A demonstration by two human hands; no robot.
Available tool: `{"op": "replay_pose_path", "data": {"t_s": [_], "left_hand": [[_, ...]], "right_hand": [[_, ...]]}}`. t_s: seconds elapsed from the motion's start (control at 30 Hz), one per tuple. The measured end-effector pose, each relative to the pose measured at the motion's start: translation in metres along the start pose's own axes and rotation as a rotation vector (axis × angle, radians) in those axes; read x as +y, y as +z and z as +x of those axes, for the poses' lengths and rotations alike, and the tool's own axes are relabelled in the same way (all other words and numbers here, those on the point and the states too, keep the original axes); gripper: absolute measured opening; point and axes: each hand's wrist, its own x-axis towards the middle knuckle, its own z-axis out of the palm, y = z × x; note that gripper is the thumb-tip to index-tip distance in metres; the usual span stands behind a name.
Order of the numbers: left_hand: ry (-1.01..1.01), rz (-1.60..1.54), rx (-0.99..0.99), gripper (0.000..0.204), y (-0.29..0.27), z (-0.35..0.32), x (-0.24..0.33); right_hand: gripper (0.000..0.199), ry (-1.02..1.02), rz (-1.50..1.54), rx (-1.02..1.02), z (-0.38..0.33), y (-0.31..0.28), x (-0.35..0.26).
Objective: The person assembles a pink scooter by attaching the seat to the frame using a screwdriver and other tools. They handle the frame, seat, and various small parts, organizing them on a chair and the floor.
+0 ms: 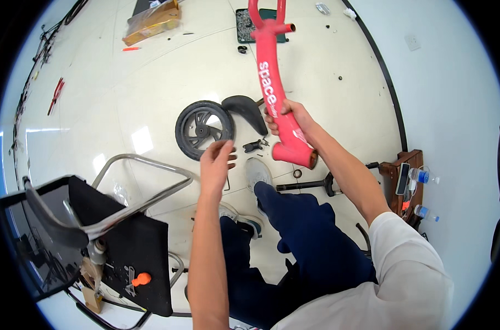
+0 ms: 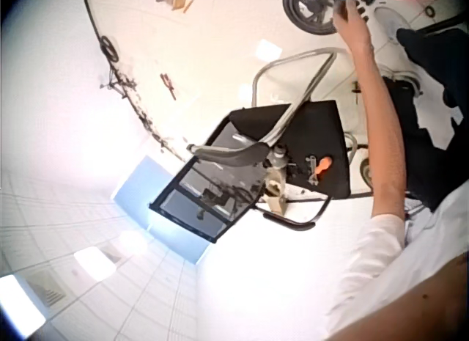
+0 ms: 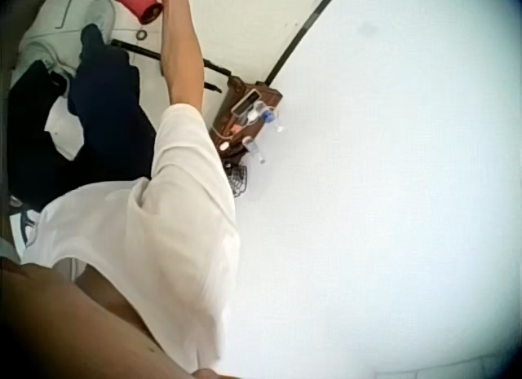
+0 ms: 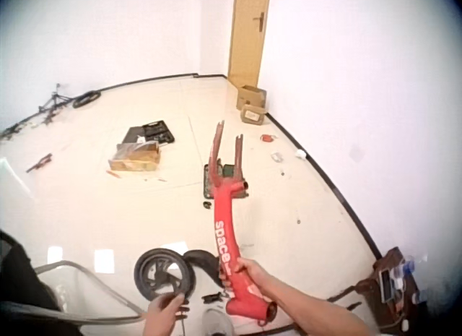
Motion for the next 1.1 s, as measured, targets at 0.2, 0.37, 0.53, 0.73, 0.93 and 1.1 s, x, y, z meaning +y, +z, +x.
{"op": "replay_pose_path", "data": {"t_s": [0.2,0.37,0.53,0.73,0.93,1.1], "left_hand": [[0.217,0.043,0.06,0.052,0.009,-0.033,0.023],[0.231,0.282,0.031,0.062,-0.013,-0.063,0.046],[0.441,0.672,-0.092,0.082,-0.05,-0.089,0.047],[0.66,0.615,0.202,0.063,-0.061,-0.08,0.039],[0.687,0.325,0.382,0.029,-0.066,-0.047,0.009],[0.662,0.252,0.494,0.023,-0.063,-0.042,0.013]], "right_hand": [[0.028,0.003,-0.007,-0.008,0.055,0.085,0.028],[0.013,-0.142,-0.258,0.259,0.081,0.11,0.077],[0.017,-0.015,-0.094,0.241,0.091,0.139,0.104],[0.028,0.169,0.269,0.237,0.109,0.174,0.118],[0.026,0.249,0.295,0.264,0.122,0.175,0.135],[0.034,0.338,0.034,0.02,0.108,0.165,0.12]]}}
